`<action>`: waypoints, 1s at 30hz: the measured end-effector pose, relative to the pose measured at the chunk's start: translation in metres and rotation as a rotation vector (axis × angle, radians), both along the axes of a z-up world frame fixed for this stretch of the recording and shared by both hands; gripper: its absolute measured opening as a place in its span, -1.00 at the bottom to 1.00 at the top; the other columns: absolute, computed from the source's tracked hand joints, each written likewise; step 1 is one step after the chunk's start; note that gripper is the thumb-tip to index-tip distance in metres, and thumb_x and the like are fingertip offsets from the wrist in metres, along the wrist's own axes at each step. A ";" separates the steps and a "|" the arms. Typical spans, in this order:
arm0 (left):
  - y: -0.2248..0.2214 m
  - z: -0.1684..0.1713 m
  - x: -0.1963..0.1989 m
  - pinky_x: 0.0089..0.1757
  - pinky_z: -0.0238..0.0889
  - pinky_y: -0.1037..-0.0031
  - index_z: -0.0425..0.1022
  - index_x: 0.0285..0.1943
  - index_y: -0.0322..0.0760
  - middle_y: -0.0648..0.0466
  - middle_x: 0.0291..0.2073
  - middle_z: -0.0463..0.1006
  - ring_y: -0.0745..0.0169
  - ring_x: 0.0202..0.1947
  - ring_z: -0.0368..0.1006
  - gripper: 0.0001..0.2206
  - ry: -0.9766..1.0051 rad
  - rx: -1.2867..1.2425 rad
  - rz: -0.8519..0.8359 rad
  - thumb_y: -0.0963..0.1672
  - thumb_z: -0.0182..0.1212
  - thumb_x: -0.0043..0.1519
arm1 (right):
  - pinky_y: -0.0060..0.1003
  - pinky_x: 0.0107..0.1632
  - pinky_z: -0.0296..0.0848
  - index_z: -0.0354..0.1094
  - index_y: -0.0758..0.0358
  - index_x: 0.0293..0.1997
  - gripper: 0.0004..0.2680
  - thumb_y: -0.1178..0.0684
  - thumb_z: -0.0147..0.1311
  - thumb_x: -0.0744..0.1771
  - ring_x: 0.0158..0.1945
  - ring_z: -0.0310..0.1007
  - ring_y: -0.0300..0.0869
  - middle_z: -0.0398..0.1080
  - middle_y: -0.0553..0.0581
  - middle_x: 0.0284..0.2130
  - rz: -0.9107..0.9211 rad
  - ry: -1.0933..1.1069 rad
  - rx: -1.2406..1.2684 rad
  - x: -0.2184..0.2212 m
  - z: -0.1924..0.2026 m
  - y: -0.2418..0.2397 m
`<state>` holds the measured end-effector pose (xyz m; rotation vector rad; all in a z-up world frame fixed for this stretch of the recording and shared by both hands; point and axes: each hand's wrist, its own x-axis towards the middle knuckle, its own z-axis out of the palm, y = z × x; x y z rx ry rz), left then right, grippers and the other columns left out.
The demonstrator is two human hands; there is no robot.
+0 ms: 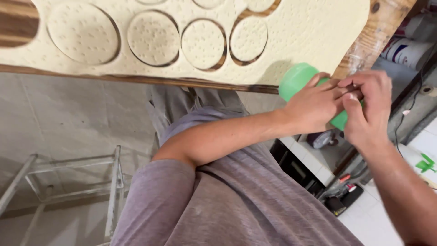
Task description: Cutting circular rounds from a sheet of dough using a docker and a cutter
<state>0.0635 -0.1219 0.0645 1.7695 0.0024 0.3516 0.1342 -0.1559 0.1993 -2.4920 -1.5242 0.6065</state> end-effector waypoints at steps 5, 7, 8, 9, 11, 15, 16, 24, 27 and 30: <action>0.012 -0.035 0.011 0.34 0.02 -0.18 0.53 0.09 -0.18 0.04 0.11 0.60 -0.02 0.28 0.38 -0.46 0.044 -0.032 0.157 -0.03 0.57 -0.09 | -0.09 0.13 0.20 0.37 0.40 -0.13 -0.89 0.27 -0.13 0.42 -0.06 0.21 -0.04 0.31 0.22 -0.19 0.015 0.055 -0.016 0.034 -0.057 0.014; 0.012 -0.082 0.005 0.28 0.07 -0.02 0.49 0.07 -0.12 0.11 0.01 0.61 0.03 0.14 0.41 -0.53 0.062 -0.073 0.360 -0.11 0.37 -0.09 | -0.05 -0.01 0.25 0.42 0.34 -0.16 -0.85 0.23 -0.08 0.29 -0.09 0.26 0.03 0.27 0.24 -0.25 0.009 0.076 -0.057 0.016 -0.087 0.045; 0.007 -0.084 0.004 0.28 0.07 -0.02 0.49 0.07 -0.12 0.11 0.01 0.61 0.03 0.14 0.41 -0.53 0.114 -0.088 0.383 -0.11 0.37 -0.09 | -0.05 -0.01 0.25 0.42 0.34 -0.16 -0.85 0.23 -0.08 0.29 -0.09 0.26 0.03 0.27 0.24 -0.25 0.031 0.124 -0.080 0.017 -0.088 0.040; 0.003 -0.086 0.003 0.30 0.04 -0.02 0.52 0.02 -0.11 0.14 0.02 0.58 0.03 0.14 0.41 -0.57 0.045 -0.130 0.403 -0.07 0.42 -0.06 | 0.00 -0.01 0.24 0.40 0.39 -0.18 -0.90 0.25 -0.04 0.31 -0.07 0.27 0.09 0.26 0.29 -0.22 0.122 0.061 -0.056 0.018 -0.088 0.036; 0.009 -0.087 -0.001 0.33 0.00 -0.02 0.55 -0.02 -0.11 0.17 0.03 0.54 0.03 0.13 0.42 -0.61 -0.026 -0.156 0.432 -0.04 0.48 -0.03 | 0.05 -0.02 0.22 0.39 0.43 -0.19 -0.94 0.27 0.00 0.34 -0.04 0.27 0.16 0.24 0.34 -0.19 0.221 0.002 -0.015 0.013 -0.090 0.037; 0.050 -0.088 0.015 -0.10 0.30 0.10 0.48 -0.18 -0.18 0.08 -0.33 0.60 0.05 -0.25 0.48 -0.71 -0.122 -0.143 0.204 -0.13 0.36 -0.09 | -0.08 -0.05 0.17 0.25 0.41 -0.22 -0.92 0.32 -0.17 0.41 -0.12 0.18 0.00 0.19 0.27 -0.16 -0.112 0.003 0.020 0.011 -0.105 0.025; 0.062 -0.088 0.017 -0.44 0.47 0.22 0.51 -0.48 -0.16 0.09 -0.64 0.59 0.06 -0.61 0.54 -0.85 -0.236 -0.158 0.114 -0.17 0.33 -0.22 | -0.07 0.01 0.17 0.20 0.38 -0.22 -0.87 0.33 -0.21 0.47 -0.10 0.18 -0.02 0.24 0.23 -0.21 -0.202 0.004 0.083 0.010 -0.109 0.017; -0.001 -0.096 0.001 0.06 0.24 0.04 0.53 -0.07 -0.22 0.09 -0.12 0.58 0.00 -0.04 0.47 -0.66 -0.167 -0.087 0.363 -0.11 0.34 -0.04 | 0.01 0.06 0.24 0.33 0.38 -0.20 -0.88 0.21 -0.12 0.44 -0.07 0.28 0.11 0.32 0.31 -0.16 0.233 -0.048 0.047 0.021 -0.106 0.015; -0.011 -0.093 -0.004 0.33 0.09 -0.05 0.53 0.01 -0.32 -0.01 0.09 0.50 -0.08 0.19 0.37 -0.80 -0.100 -0.099 0.612 -0.18 0.12 0.24 | 0.06 0.10 0.29 0.46 0.32 -0.21 -0.77 0.03 -0.12 0.47 -0.05 0.38 0.17 0.44 0.33 -0.09 0.561 -0.069 -0.016 0.023 -0.099 0.031; 0.018 -0.055 -0.009 0.33 -0.01 -0.08 0.61 -0.09 -0.16 0.04 0.04 0.58 -0.07 0.22 0.31 -0.82 -0.077 -0.155 0.379 -0.19 0.29 0.13 | 0.17 0.12 0.20 0.34 0.41 -0.22 -0.81 0.11 -0.14 0.46 0.01 0.27 0.27 0.31 0.44 -0.10 0.414 -0.036 -0.034 0.022 -0.074 0.009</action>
